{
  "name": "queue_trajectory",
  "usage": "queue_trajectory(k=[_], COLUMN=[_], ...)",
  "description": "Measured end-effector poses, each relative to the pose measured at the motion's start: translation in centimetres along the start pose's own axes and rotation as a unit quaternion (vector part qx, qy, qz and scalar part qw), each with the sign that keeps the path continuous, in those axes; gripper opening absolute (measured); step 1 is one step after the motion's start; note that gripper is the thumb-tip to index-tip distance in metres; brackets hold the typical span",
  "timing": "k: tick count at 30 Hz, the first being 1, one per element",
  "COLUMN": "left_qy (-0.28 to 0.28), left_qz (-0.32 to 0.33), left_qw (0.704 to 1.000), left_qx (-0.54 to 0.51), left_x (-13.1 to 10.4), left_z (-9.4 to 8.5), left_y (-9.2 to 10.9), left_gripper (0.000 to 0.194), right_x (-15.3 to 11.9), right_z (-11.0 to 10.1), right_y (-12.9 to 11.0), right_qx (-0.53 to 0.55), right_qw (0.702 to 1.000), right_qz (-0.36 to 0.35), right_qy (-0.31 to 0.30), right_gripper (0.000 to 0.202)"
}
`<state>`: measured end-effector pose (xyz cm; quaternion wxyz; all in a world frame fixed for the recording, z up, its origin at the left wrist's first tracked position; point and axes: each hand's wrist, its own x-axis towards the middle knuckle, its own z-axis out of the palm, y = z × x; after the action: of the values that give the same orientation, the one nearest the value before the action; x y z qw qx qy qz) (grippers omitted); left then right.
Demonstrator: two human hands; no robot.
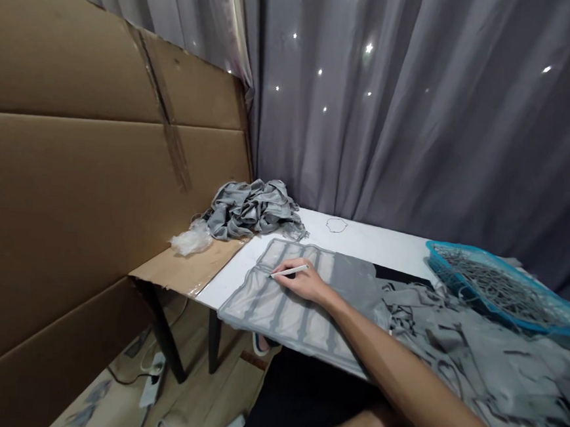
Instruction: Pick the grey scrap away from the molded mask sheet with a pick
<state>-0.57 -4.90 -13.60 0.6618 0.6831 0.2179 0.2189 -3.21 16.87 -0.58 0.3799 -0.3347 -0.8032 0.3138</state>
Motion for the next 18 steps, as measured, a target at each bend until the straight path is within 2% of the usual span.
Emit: queue_trajectory(k=[2, 3, 5, 7, 12, 16, 18], left_qy=[-0.093, -0.122, -0.133, -0.115, -0.083, 0.022, 0.058], left_qz=[-0.05, -0.061, -0.072, -0.077, -0.049, -0.006, 0.011], left_qw=[0.987, 0.976, 0.956, 0.943, 0.935, 0.931, 0.93], left_qx=[-0.123, -0.173, -0.252, -0.303, -0.341, -0.365, -0.362], left_x=[0.7, 0.9, 1.1, 0.9, 0.7, 0.4, 0.1], left_z=[-0.7, -1.0, -1.6, -2.0, -2.5, -3.4, -4.1], left_y=[-0.1, -0.1, 0.0, 0.1, -0.8, -1.8, -2.3], left_gripper=[0.071, 0.075, 0.074, 0.07, 0.07, 0.064, 0.059], right_x=[0.0, 0.0, -0.1, -0.1, 0.0, 0.0, 0.0], right_z=[0.0, 0.0, 0.0, -0.1, -0.1, 0.0, 0.0], right_y=[0.1, 0.1, 0.1, 0.1, 0.1, 0.2, 0.2], right_qx=[-0.003, -0.005, -0.009, -0.013, 0.001, 0.01, 0.011], right_qw=[1.0, 1.0, 1.0, 1.0, 1.0, 1.0, 1.0], right_qz=[-0.005, -0.009, -0.014, -0.014, -0.003, -0.008, -0.009], right_qy=[0.002, 0.001, 0.002, 0.003, -0.001, 0.001, 0.0], right_gripper=[0.012, 0.012, 0.012, 0.011, 0.012, 0.013, 0.014])
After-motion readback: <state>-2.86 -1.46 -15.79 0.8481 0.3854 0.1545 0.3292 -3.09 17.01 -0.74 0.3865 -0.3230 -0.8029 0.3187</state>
